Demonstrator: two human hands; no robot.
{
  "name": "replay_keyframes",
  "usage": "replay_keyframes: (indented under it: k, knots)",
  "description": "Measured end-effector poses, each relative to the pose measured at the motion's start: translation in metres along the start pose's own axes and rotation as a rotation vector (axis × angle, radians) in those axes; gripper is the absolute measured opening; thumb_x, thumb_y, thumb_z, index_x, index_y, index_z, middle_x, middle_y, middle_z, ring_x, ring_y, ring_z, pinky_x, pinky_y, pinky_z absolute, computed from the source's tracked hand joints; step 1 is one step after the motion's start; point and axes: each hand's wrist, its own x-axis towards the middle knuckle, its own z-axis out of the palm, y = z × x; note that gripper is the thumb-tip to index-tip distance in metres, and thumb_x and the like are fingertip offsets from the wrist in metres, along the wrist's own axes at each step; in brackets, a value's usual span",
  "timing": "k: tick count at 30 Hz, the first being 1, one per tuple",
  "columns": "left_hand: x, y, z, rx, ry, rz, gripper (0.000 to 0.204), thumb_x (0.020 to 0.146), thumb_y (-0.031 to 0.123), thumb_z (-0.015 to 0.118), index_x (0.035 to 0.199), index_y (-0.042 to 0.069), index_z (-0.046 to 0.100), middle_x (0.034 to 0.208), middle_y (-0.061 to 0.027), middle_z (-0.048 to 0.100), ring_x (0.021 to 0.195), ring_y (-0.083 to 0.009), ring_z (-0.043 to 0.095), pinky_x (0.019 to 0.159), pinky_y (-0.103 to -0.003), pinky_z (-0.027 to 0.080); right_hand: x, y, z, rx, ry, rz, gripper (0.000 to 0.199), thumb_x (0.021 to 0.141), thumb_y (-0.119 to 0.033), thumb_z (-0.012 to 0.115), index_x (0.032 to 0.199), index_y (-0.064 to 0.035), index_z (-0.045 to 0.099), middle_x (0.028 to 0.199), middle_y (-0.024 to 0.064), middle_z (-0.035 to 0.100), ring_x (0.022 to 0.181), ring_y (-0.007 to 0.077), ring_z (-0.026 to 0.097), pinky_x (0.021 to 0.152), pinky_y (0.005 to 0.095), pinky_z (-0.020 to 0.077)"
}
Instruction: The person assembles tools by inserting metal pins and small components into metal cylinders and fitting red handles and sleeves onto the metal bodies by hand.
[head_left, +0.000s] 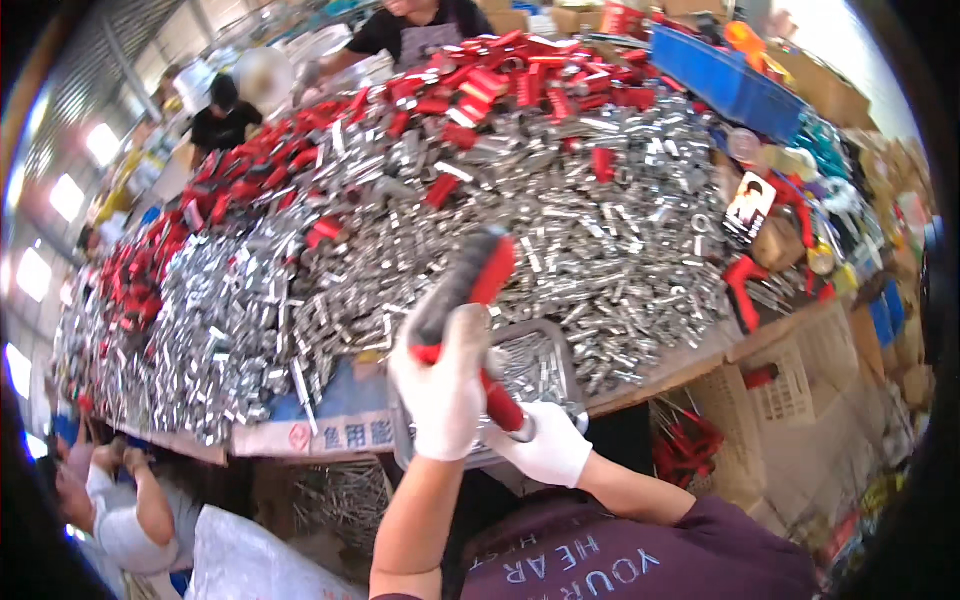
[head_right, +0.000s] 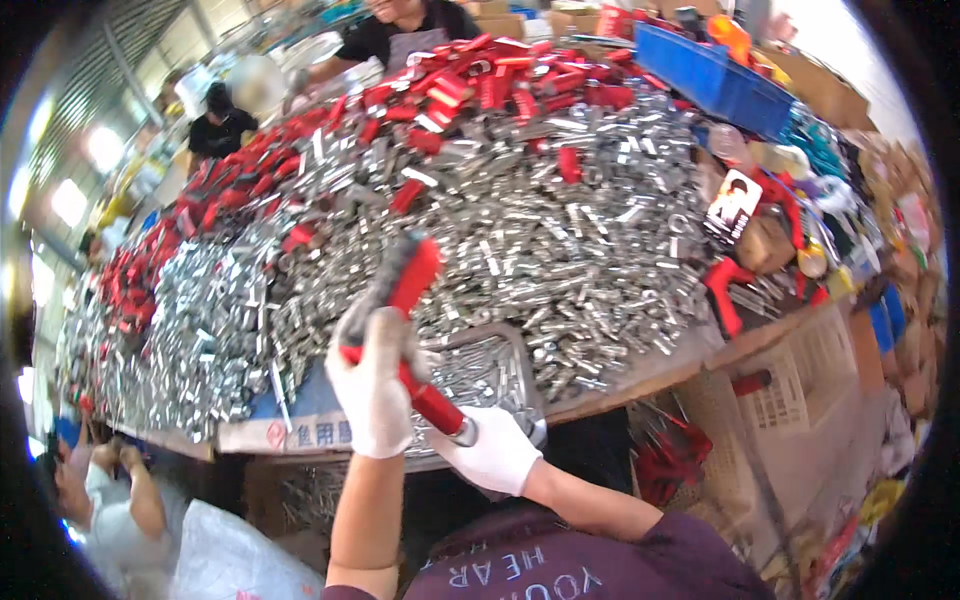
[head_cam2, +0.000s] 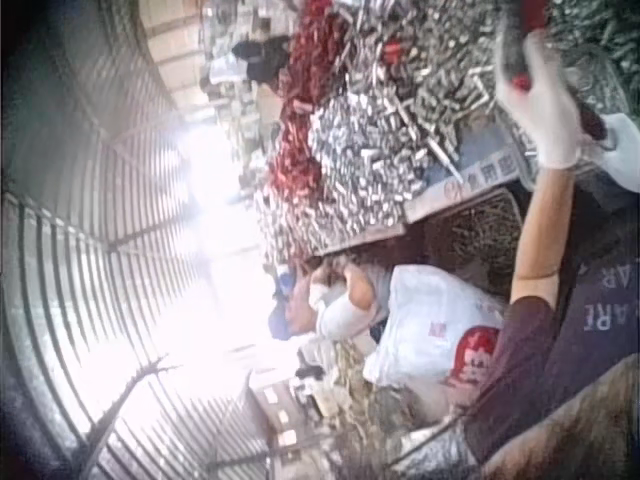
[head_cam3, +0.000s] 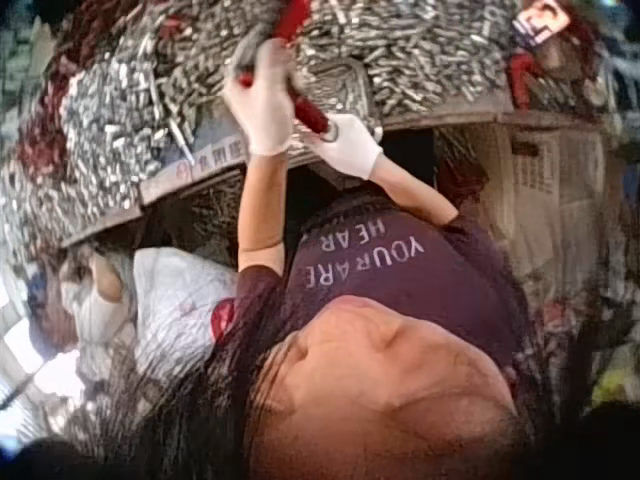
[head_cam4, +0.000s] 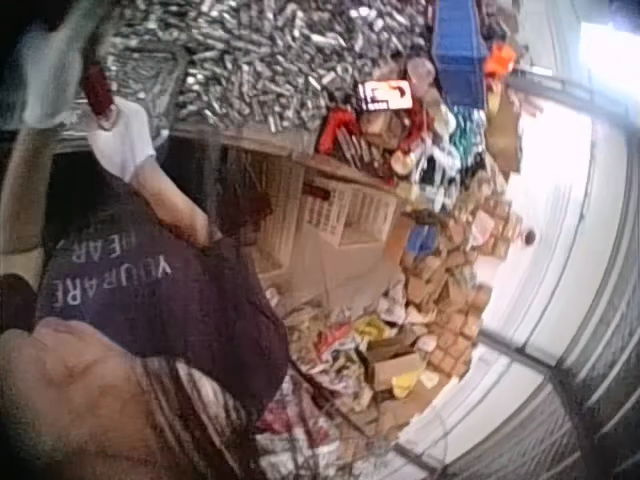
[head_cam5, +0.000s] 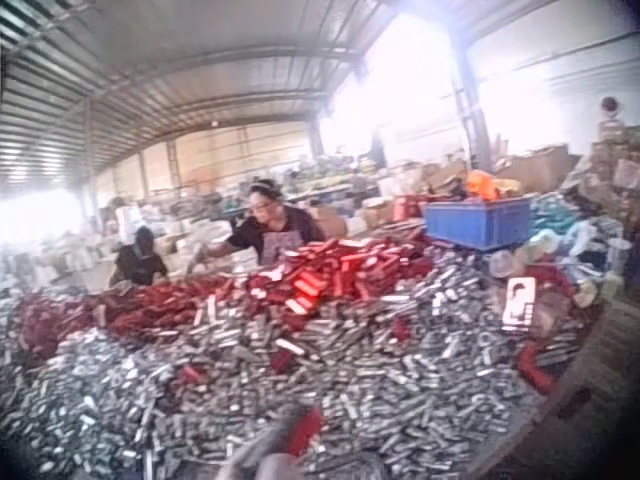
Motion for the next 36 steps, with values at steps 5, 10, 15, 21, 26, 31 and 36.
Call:
replay_keyframes:
  k: [5,10,15,21,26,31,36]
  knots:
    - [0.012,-0.008,-0.040,-0.353,-0.399,-0.193,0.042,0.095,0.017,0.053,0.133,-0.001,0.050,0.077,-0.0057,0.061,0.054,-0.0083,0.054,0.053,-0.024,0.049,-0.008,-0.012,-0.001,0.654,-0.549,0.397,0.027,0.092,-0.023,0.063,0.073,-0.0091,0.050,0.050,-0.0018,0.043,0.035,0.0084,0.041,0.033,0.0255,0.0285]
    - [0.063,-0.015,-0.063,0.979,-0.130,0.381,0.041,0.094,0.023,0.054,0.132,0.007,0.057,0.096,-0.0157,0.069,0.073,-0.0248,0.065,0.072,-0.039,0.051,0.005,0.004,-0.026,0.887,-0.465,0.255,0.032,0.096,-0.027,0.060,0.073,-0.0093,0.048,0.053,0.0001,0.043,0.040,0.0093,0.040,0.038,0.0255,0.0326]
    - [0.116,-0.056,-0.186,1.652,0.044,0.328,0.035,0.091,0.021,0.055,0.124,0.012,0.060,0.104,-0.0194,0.068,0.092,-0.0383,0.065,0.077,-0.047,0.052,0.027,0.019,-0.028,0.589,-0.372,-0.247,0.040,0.101,-0.037,0.047,0.095,-0.0007,0.062,0.105,0.0116,0.059,0.101,0.0205,0.058,0.088,0.0341,0.0463]
    - [0.116,-0.068,-0.165,1.563,0.112,0.486,0.024,0.096,0.017,0.051,0.116,0.006,0.059,0.100,-0.0198,0.067,0.088,-0.0396,0.065,0.074,-0.045,0.052,0.039,0.056,-0.028,0.501,-0.206,-0.262,0.039,0.104,-0.029,0.047,0.126,0.0008,0.058,0.115,0.0071,0.065,0.100,0.0106,0.060,0.086,0.0279,0.0502]
    - [0.033,-0.045,-0.113,0.618,0.091,0.242,0.017,0.101,0.017,0.044,0.109,0.006,0.054,0.079,-0.0044,0.059,0.060,-0.0116,0.055,0.051,-0.025,0.044,0.039,0.051,-0.029,0.604,-0.202,-0.220,0.035,0.103,-0.022,0.049,0.129,0.0017,0.054,0.121,0.0090,0.062,0.109,0.0121,0.059,0.091,0.0292,0.0512]
    - [-0.031,-0.061,-0.095,0.328,0.021,-0.188,0.020,0.101,0.017,0.037,0.107,0.007,0.053,0.074,-0.0032,0.057,0.059,-0.0114,0.055,0.053,-0.024,0.047,0.037,0.049,-0.029,0.788,-0.153,-0.284,0.038,0.103,-0.020,0.048,0.133,0.0040,0.049,0.129,0.0108,0.056,0.114,0.0164,0.057,0.097,0.0331,0.0505]
    - [-0.034,-0.081,-0.094,0.120,0.022,-0.176,0.019,0.101,0.019,0.041,0.113,0.006,0.050,0.079,-0.0067,0.061,0.062,-0.0151,0.060,0.054,-0.026,0.050,0.039,0.058,-0.029,0.594,-0.146,-0.326,0.036,0.103,-0.018,0.049,0.132,0.0021,0.050,0.126,0.0112,0.058,0.113,0.0151,0.058,0.094,0.0314,0.0514]
